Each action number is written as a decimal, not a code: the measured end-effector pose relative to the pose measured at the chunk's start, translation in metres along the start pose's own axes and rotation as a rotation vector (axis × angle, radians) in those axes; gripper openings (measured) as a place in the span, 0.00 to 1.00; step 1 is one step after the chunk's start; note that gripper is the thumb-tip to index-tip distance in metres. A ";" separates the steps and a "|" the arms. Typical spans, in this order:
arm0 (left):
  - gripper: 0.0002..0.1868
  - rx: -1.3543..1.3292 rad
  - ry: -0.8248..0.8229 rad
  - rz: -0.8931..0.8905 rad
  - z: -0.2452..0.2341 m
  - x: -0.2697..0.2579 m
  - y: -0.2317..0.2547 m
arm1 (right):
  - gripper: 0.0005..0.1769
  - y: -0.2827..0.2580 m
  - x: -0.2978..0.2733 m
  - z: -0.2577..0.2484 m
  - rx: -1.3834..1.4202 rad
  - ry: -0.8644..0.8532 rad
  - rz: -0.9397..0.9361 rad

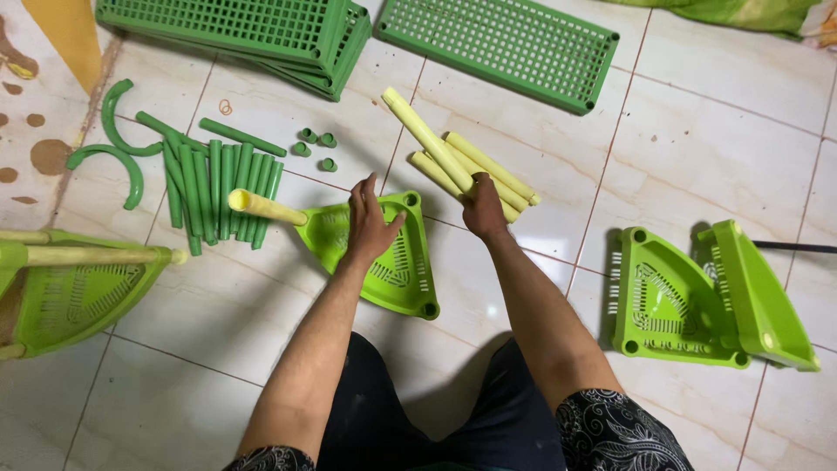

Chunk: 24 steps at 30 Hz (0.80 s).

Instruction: The person assembles a green plastic corner shelf unit by inserting yellow poles into triangular basket sections and stacking them vertically. They connect the components by hand, aligning the poles with the basket holes and securing the structure.

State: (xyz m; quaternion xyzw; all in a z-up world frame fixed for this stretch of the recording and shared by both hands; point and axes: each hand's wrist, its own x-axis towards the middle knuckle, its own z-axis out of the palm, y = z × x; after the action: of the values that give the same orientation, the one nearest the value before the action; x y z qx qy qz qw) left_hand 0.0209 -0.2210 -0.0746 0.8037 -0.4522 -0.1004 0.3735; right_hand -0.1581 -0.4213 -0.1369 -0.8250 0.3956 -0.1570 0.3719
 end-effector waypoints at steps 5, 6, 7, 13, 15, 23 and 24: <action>0.43 -0.775 0.008 -0.016 -0.047 0.085 0.068 | 0.25 -0.078 -0.005 -0.049 0.236 -0.007 -0.154; 0.39 -0.917 -0.002 0.046 -0.066 0.094 0.084 | 0.24 -0.093 -0.008 -0.060 0.252 -0.014 -0.133; 0.36 -0.964 -0.014 0.052 -0.085 0.098 0.100 | 0.23 -0.106 -0.013 -0.070 0.269 -0.021 -0.109; 0.26 -0.948 -0.056 0.283 -0.173 0.087 0.196 | 0.21 -0.154 -0.038 -0.103 0.330 -0.007 -0.221; 0.26 -0.887 -0.046 0.351 -0.188 0.078 0.218 | 0.19 -0.162 -0.042 -0.106 0.314 -0.018 -0.214; 0.24 -0.796 -0.027 0.393 -0.209 0.068 0.245 | 0.23 -0.169 -0.052 -0.124 0.335 -0.108 -0.232; 0.23 -0.785 -0.021 0.395 -0.207 0.070 0.245 | 0.23 -0.169 -0.053 -0.128 0.359 -0.136 -0.215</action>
State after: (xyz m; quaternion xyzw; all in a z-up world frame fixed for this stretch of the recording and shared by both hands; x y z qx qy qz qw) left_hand 0.0044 -0.2481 0.2528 0.4980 -0.5286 -0.1991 0.6580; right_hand -0.1724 -0.3738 0.0759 -0.7917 0.2448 -0.2077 0.5198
